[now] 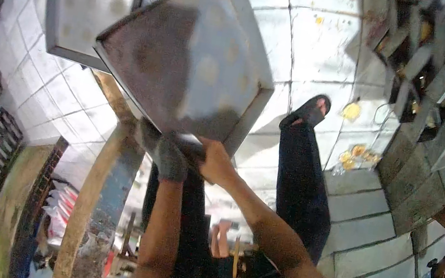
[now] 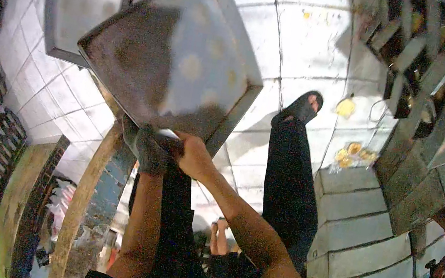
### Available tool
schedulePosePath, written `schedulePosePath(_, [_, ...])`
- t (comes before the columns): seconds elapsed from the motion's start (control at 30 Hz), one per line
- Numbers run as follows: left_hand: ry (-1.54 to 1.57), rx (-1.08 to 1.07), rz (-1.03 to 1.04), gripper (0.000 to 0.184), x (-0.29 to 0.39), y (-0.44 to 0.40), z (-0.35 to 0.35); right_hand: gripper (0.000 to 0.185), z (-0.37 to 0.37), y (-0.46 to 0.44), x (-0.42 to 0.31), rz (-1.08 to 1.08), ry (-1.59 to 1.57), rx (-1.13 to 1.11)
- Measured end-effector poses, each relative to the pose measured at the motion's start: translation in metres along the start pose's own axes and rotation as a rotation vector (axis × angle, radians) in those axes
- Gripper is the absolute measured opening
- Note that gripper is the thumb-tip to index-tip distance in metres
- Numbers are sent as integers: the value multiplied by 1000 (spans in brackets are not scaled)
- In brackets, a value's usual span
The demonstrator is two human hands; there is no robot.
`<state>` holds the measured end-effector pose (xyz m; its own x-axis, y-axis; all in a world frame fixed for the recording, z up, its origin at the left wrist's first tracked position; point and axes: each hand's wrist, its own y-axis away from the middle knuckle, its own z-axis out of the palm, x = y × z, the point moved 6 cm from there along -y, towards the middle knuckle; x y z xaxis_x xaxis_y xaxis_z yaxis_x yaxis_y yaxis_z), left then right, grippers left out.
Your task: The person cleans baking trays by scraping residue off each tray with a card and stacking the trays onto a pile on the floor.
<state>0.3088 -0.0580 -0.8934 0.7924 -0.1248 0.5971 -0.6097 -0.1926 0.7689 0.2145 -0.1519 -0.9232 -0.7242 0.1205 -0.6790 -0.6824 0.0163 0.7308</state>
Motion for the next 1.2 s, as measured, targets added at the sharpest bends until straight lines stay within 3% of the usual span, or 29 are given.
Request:
schedulePosePath(0.03, [-130, 13, 4, 51, -1, 8, -14, 38, -9, 8, -6, -164, -205, 92])
schedulePosePath(0.07, [-258, 26, 6, 49, -2, 17, -28, 38, -35, 16, -9, -76, -85, 144])
schedulePosePath(0.1, [-87, 45, 217, 54, 56, 53, 7, 42, -65, 21, -18, -50, -166, 202])
schedulePosePath(0.13, [18, 53, 337, 57, 94, 73, 20, 37, -97, 27, -18, 195, -200, 252])
schedulePosePath(0.17, [119, 48, 459, 60, 132, 94, 33, 28, -128, 27, -17, 40, -373, 381])
schedulePosePath(0.2, [-242, 56, 632, 65, 163, 116, 36, 24, -161, 35, -38, 57, -419, 480])
schedulePosePath(0.23, [-608, 79, 794, 70, 186, 138, 40, 25, -191, 33, -53, -101, -387, 571])
schedulePosePath(0.27, [-579, 82, 822, 70, 183, 149, 31, 27, -218, 35, -75, -88, -337, 652])
schedulePosePath(0.3, [-707, -35, 852, 71, 161, 154, 29, 29, -239, 28, -90, -143, -390, 694])
schedulePosePath(0.33, [-755, -164, 885, 73, 181, 169, 44, 29, -251, 26, -115, -168, -406, 722])
schedulePosePath(0.4, [-746, -444, 949, 74, 247, 215, 82, 30, -263, 32, -164, -217, -395, 737])
schedulePosePath(0.47, [-725, -541, 1320, 71, 271, 243, 95, 31, -258, 39, -211, -262, -367, 716])
schedulePosePath(0.6, [-682, -536, 1425, 70, 308, 242, 69, 32, -226, 32, -278, -321, -244, 658])
schedulePosePath(0.7, [-403, -267, 1039, 70, 319, 205, -1, 33, -187, 1, -307, -328, -122, 596])
schedulePosePath(0.77, [-464, 4, 676, 63, 314, 161, -63, 33, -151, -25, -320, -307, -47, 552])
schedulePosePath(0.83, [160, 75, 699, 47, 325, 122, -117, 33, -111, -46, -326, -304, -41, 544])
schedulePosePath(0.87, [424, 21, 469, 40, 304, 94, -146, 33, -93, -52, -328, -305, -32, 529])
schedulePosePath(0.93, [706, 248, 190, 24, 264, 43, -194, 34, -57, -54, -351, -380, -141, 503])
schedulePosePath(1.03, [868, 201, 99, 13, 243, -46, -221, 23, -24, -54, -363, -352, -198, 551])
schedulePosePath(1.07, [949, 167, 68, 23, 244, -75, -216, 18, -19, -58, -360, -343, -256, 567])
schedulePosePath(1.1, [860, 95, 92, 23, 226, -120, -216, 15, -14, -62, -356, -318, -292, 579])
schedulePosePath(1.2, [1037, 57, -101, 23, 248, -192, -182, 16, -2, -70, -346, -252, -274, 616])
